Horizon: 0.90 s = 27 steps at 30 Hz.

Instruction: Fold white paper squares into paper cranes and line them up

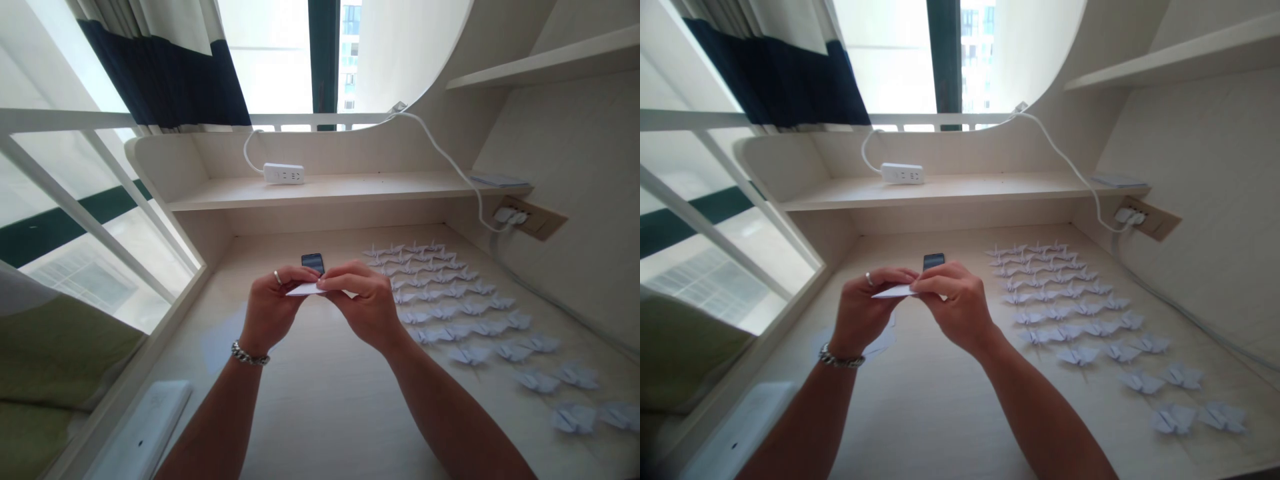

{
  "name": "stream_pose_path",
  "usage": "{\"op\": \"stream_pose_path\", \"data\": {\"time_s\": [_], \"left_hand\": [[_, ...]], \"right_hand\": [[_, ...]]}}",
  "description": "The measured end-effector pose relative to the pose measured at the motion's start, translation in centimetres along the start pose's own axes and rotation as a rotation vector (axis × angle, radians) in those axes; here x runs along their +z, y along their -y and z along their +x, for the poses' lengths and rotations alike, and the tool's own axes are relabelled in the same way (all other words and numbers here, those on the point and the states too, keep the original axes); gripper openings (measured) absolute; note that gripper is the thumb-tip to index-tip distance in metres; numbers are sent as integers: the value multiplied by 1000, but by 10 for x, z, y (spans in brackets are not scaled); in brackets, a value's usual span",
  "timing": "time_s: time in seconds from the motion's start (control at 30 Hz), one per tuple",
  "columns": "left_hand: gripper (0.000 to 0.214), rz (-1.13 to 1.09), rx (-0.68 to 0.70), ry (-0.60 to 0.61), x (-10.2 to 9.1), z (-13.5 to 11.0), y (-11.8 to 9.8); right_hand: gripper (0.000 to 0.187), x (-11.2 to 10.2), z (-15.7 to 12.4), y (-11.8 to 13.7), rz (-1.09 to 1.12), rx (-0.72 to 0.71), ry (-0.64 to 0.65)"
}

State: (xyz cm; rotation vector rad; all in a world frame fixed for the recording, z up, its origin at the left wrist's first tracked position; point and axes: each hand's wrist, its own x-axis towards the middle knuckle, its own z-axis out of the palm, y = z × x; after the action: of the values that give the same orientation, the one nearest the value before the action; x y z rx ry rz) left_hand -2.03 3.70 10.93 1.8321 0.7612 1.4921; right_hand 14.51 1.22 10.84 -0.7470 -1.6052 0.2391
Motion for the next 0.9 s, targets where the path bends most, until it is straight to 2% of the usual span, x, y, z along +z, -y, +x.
{"op": "stream_pose_path", "data": {"time_s": [0.2,0.47,0.63,0.77,0.9], "left_hand": [[10,-9,47,-82,0,-2,-1],[8,-8,80,-102,0,-3,-4],[13,-108,-67,-61,3,-1,-3],[18,-268,-225,-98,9,0,0],[18,-349,-277,-41,14,-1,3]], "right_hand": [[15,-1,1,1,2,-127,-6],[15,-2,1,1,-22,-168,-4],[14,0,-2,0,-48,-86,-72],[15,2,-4,-3,-124,-44,-132],[17,4,-5,-6,-178,-59,-153]]}}
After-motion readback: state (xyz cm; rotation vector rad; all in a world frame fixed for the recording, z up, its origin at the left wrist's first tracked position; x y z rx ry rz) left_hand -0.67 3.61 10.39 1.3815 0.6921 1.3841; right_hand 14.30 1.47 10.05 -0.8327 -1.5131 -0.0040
